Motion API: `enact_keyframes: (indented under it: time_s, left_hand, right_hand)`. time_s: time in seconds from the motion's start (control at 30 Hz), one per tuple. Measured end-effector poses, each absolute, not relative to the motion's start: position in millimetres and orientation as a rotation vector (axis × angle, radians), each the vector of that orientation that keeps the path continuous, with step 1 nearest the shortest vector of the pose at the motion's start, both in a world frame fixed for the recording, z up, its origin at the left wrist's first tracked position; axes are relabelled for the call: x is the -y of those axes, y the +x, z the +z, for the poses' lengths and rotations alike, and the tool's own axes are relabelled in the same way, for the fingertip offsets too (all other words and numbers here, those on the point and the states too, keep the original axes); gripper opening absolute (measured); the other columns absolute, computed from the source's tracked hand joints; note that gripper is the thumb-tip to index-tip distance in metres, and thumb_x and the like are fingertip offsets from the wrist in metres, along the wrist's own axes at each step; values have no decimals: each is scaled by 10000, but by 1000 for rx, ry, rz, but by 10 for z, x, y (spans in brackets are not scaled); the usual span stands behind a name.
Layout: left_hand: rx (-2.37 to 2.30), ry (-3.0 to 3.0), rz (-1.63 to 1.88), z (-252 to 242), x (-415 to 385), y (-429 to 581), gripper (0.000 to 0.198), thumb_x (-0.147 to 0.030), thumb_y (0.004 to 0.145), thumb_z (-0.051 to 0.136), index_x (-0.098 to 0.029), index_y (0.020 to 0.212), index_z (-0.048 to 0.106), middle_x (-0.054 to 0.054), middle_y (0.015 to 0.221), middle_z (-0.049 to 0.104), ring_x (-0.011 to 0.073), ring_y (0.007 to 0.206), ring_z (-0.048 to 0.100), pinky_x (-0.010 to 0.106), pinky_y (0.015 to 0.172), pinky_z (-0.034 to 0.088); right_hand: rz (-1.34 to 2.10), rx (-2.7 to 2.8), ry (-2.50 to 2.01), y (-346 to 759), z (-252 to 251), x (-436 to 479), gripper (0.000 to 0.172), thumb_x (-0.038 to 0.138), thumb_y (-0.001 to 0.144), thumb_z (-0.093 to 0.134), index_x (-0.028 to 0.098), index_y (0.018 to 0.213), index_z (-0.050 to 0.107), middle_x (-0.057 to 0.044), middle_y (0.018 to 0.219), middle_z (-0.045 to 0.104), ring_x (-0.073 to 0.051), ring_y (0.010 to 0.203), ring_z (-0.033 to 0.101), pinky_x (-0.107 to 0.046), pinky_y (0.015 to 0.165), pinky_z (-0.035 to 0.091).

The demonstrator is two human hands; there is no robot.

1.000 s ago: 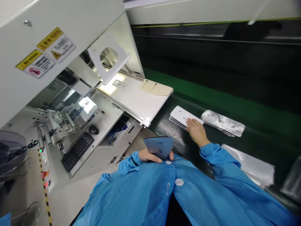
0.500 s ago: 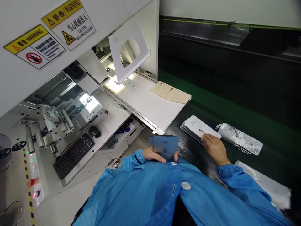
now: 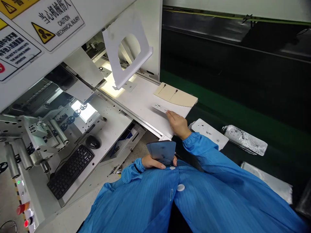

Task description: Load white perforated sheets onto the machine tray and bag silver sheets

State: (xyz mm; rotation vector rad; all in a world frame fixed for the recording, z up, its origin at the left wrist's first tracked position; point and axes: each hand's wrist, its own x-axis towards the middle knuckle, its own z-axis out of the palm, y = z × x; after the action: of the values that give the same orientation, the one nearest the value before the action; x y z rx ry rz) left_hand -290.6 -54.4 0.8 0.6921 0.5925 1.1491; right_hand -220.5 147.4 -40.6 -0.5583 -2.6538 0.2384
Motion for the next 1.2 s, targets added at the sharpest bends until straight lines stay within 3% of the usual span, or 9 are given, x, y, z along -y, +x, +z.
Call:
enact_keyframes:
  time_s: [0.1, 0.23, 0.33, 0.63, 0.87, 1.2]
  left_hand:
    - [-597, 678, 1205, -54, 629, -2965, 454, -344, 655, 750, -141, 1042, 626, 109, 967, 634, 247, 964, 585, 438, 954, 414]
    - [-638, 627, 1253, -128, 695, -3013, 506, -347, 623, 764, -160, 1064, 598, 99, 950, 635, 243, 930, 585, 465, 957, 415]
    - [-644, 634, 1247, -145, 695, -3034, 515, -370, 621, 759, -153, 1057, 590, 107, 944, 632, 255, 931, 591, 464, 938, 421]
    - [-659, 602, 1250, -91, 689, -3080, 484, -351, 645, 728, -191, 1082, 594, 84, 963, 639, 258, 952, 583, 444, 960, 417]
    - [-721, 617, 1176, -30, 651, -3111, 509, -455, 580, 750, -168, 982, 627, 99, 900, 627, 298, 958, 601, 445, 944, 424]
    - [-671, 582, 1263, -83, 646, -3058, 513, -354, 580, 775, -159, 1016, 591, 105, 906, 633, 283, 914, 616, 455, 899, 441]
  right_hand:
    - [330, 2755, -530, -2484, -574, -1379, 425, 111, 921, 346, 89, 1270, 587, -191, 1365, 523, -321, 1306, 448, -523, 1056, 397]
    - [430, 2829, -513, -2546, -674, -1351, 454, 324, 972, 377, 130, 1357, 520, -189, 1485, 374, -350, 1413, 256, -596, 1105, 275]
    - [485, 2861, -478, -2582, -668, -1440, 506, 424, 970, 387, 147, 1378, 499, -179, 1510, 336, -336, 1435, 197, -585, 1129, 231]
    - [552, 2857, -408, -2688, -591, -1677, 506, 414, 974, 383, 105, 1354, 511, -191, 1488, 369, -350, 1426, 214, -573, 1140, 223]
    - [583, 2822, -408, -2728, -586, -1682, 476, 408, 967, 407, 130, 1338, 517, -190, 1485, 374, -357, 1420, 230, -617, 1115, 245]
    - [730, 2757, -414, -2732, -548, -1706, 468, 400, 964, 410, 99, 1296, 546, -212, 1468, 389, -363, 1418, 228, -625, 1125, 208]
